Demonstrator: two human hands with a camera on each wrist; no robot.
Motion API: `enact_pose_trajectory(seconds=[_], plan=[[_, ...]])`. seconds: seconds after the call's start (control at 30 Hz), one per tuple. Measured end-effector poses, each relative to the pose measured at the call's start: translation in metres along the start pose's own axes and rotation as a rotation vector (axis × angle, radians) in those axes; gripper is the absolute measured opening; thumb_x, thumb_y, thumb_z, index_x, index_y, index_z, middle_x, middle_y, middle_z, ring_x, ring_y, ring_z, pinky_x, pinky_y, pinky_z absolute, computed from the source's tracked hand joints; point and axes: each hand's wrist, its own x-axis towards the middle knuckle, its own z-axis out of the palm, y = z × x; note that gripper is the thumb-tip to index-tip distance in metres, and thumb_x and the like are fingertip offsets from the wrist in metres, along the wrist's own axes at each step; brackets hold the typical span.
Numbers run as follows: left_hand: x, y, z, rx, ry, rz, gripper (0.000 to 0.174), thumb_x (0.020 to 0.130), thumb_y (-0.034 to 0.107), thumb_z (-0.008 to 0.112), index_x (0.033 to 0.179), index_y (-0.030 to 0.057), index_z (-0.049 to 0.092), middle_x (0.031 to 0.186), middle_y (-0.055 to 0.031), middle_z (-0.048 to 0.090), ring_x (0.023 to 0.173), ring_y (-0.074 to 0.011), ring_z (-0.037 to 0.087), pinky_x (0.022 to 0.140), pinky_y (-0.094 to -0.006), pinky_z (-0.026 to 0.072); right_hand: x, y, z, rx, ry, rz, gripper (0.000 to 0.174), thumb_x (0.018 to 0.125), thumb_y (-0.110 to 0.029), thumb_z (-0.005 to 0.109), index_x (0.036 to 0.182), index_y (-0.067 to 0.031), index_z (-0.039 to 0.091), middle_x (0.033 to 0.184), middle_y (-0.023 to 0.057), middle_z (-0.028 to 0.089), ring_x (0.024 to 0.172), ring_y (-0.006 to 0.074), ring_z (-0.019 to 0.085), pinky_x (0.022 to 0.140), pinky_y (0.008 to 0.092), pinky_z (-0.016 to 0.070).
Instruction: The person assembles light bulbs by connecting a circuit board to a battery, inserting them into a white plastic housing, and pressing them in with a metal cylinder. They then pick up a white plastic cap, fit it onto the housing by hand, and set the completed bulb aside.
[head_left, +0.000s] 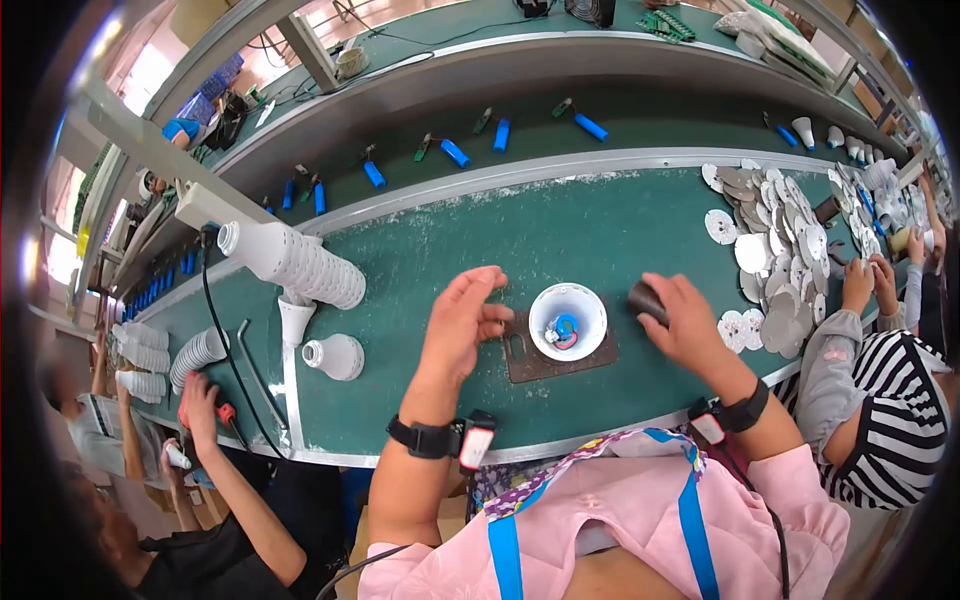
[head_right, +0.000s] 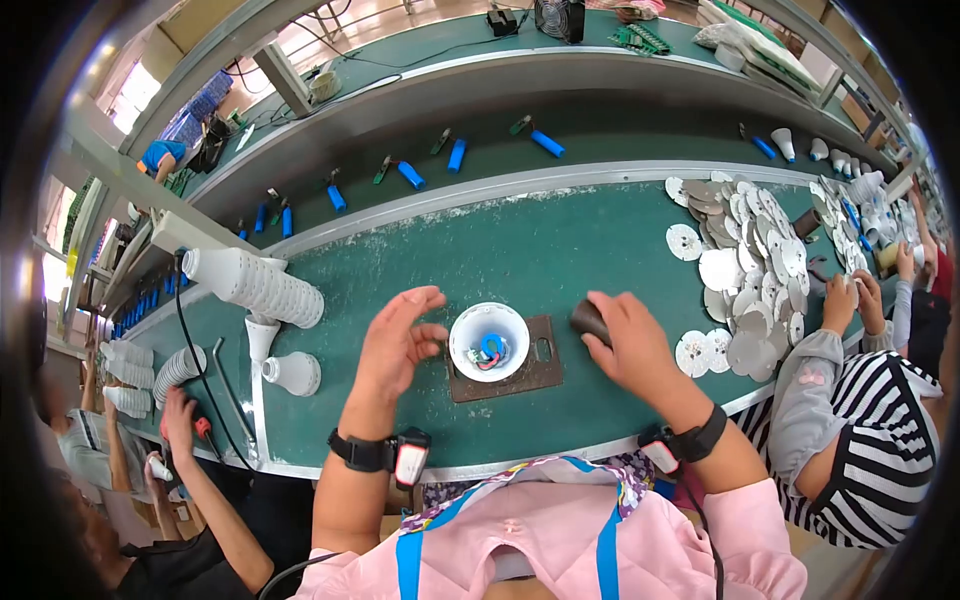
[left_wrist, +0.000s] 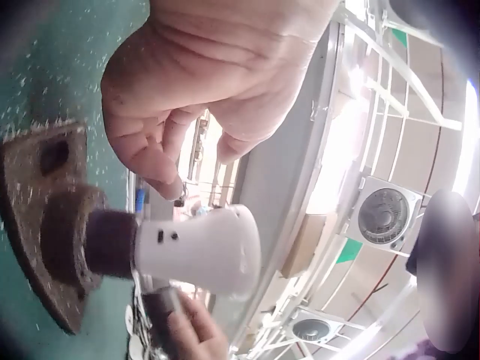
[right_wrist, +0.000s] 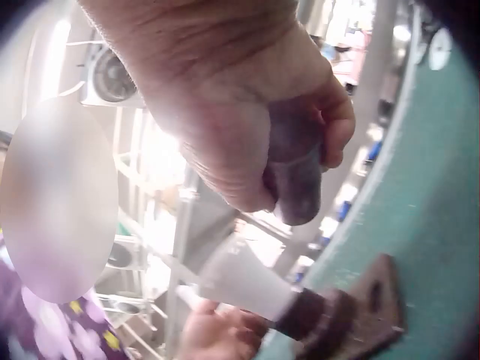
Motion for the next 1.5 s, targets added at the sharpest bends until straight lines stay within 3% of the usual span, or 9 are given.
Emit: enact_pose_trajectory(seconds=[0.27, 0.4, 0.53, 0.63, 0.8, 0.87, 1.1, 1.27, 1.5], plan=[[0.075, 0.023, 0.018, 0.380, 0.032, -0.010, 0.029, 0.085, 0.027, 0.055, 0.105, 0.0063, 0.054, 0.096, -0.0029, 0.057, 0.073, -0.0112, 0.056, 0.056, -0.0219, 0.0445, 0.052, -0.067, 0.001, 0.353, -0.125, -0.453, 0.090, 0.055, -0.032, 0.078, 0.127, 0.0006, 0.034, 0.121, 0.0207, 0.042, 0.113, 0.0350, 0.041, 0.095, 0.0407, 0.0344], [0.117, 0.042, 0.036, 0.746, -0.041, 0.014, 0.032, 0.082, 0.028, 0.057, 0.102, 0.0034, 0.054, 0.088, -0.0034, 0.057, 0.073, -0.0126, 0.055, 0.058, -0.0241, 0.0452, 0.065, -0.054, -0.007, 0.563, 0.210, -0.185, 0.068, 0.063, -0.016, 0.072, 0.121, 0.0011, 0.042, 0.111, 0.0183, 0.048, 0.099, 0.0299, 0.052, 0.084, 0.0348, 0.0431], [0.183, 0.049, 0.043, 0.953, -0.097, 0.001, 0.037, 0.081, 0.028, 0.057, 0.108, 0.0043, 0.053, 0.086, -0.0041, 0.058, 0.069, -0.0118, 0.055, 0.057, -0.0250, 0.0451, 0.077, -0.001, -0.018, 1.318, 0.199, 0.602, 0.049, 0.082, -0.023, 0.058, 0.119, 0.0047, 0.043, 0.095, 0.0085, 0.058, 0.077, 0.0139, 0.058, 0.067, 0.0247, 0.0488], [0.221, 0.047, 0.068, 1.289, -0.080, 0.319, 0.053, 0.080, 0.031, 0.056, 0.124, 0.0063, 0.041, 0.083, -0.0124, 0.060, 0.067, -0.0243, 0.059, 0.066, -0.0337, 0.0472, 0.070, 0.038, -0.025, 1.391, 0.238, 0.678, 0.049, 0.084, -0.026, 0.057, 0.120, 0.0044, 0.043, 0.097, 0.0093, 0.058, 0.074, 0.0106, 0.057, 0.058, 0.0229, 0.0485], [0.263, 0.043, 0.131, 1.612, -0.083, 0.439, 0.060, 0.081, 0.048, 0.049, 0.130, 0.0159, 0.037, 0.108, -0.0219, 0.054, 0.090, -0.0345, 0.057, 0.079, -0.0383, 0.0455, 0.053, 0.080, -0.039, 0.949, 0.272, 0.798, 0.054, 0.079, -0.027, 0.062, 0.119, 0.0034, 0.043, 0.093, 0.0098, 0.056, 0.079, 0.0168, 0.057, 0.064, 0.0277, 0.0477], [0.267, 0.045, 0.157, 1.683, -0.014, 0.315, 0.061, 0.080, 0.055, 0.046, 0.129, 0.0194, 0.039, 0.121, -0.0235, 0.043, 0.101, -0.0359, 0.053, 0.084, -0.0414, 0.0440, 0.039, 0.099, -0.035, -0.127, 0.397, 0.377, 0.062, 0.070, -0.023, 0.070, 0.120, 0.0015, 0.042, 0.097, 0.0144, 0.052, 0.088, 0.0261, 0.053, 0.075, 0.0342, 0.0446], [0.290, 0.024, 0.176, 1.517, 0.108, 0.356, 0.037, 0.074, 0.030, 0.056, 0.105, 0.0107, 0.052, 0.120, -0.0307, 0.037, 0.094, -0.0404, 0.055, 0.081, -0.0419, 0.0459, 0.034, 0.069, -0.078, -0.102, 0.530, 0.163, 0.080, 0.055, -0.013, 0.077, 0.124, -0.0004, 0.039, 0.109, 0.0173, 0.047, 0.100, 0.0313, 0.047, 0.084, 0.0377, 0.0410], [0.290, 0.039, 0.120, 1.099, -0.012, 0.383, 0.016, 0.064, 0.014, 0.062, 0.078, 0.0062, 0.063, 0.068, -0.0097, 0.061, 0.069, -0.0208, 0.059, 0.066, -0.0309, 0.0473, 0.029, 0.082, -0.029, 0.004, 0.249, 0.162, 0.075, 0.058, -0.007, 0.074, 0.124, -0.0061, 0.039, 0.112, 0.0164, 0.044, 0.093, 0.0341, 0.052, 0.074, 0.0361, 0.0479], [0.239, 0.059, 0.085, 0.964, 0.239, 0.481, 0.014, 0.066, 0.019, 0.062, 0.065, 0.0053, 0.059, 0.056, -0.0031, 0.054, 0.054, -0.0123, 0.051, 0.054, -0.0275, 0.0414, 0.038, 0.090, -0.035, 0.010, 0.268, 0.178, 0.065, 0.065, -0.013, 0.071, 0.122, -0.0042, 0.041, 0.108, 0.0166, 0.047, 0.087, 0.0310, 0.055, 0.068, 0.0337, 0.0484]])
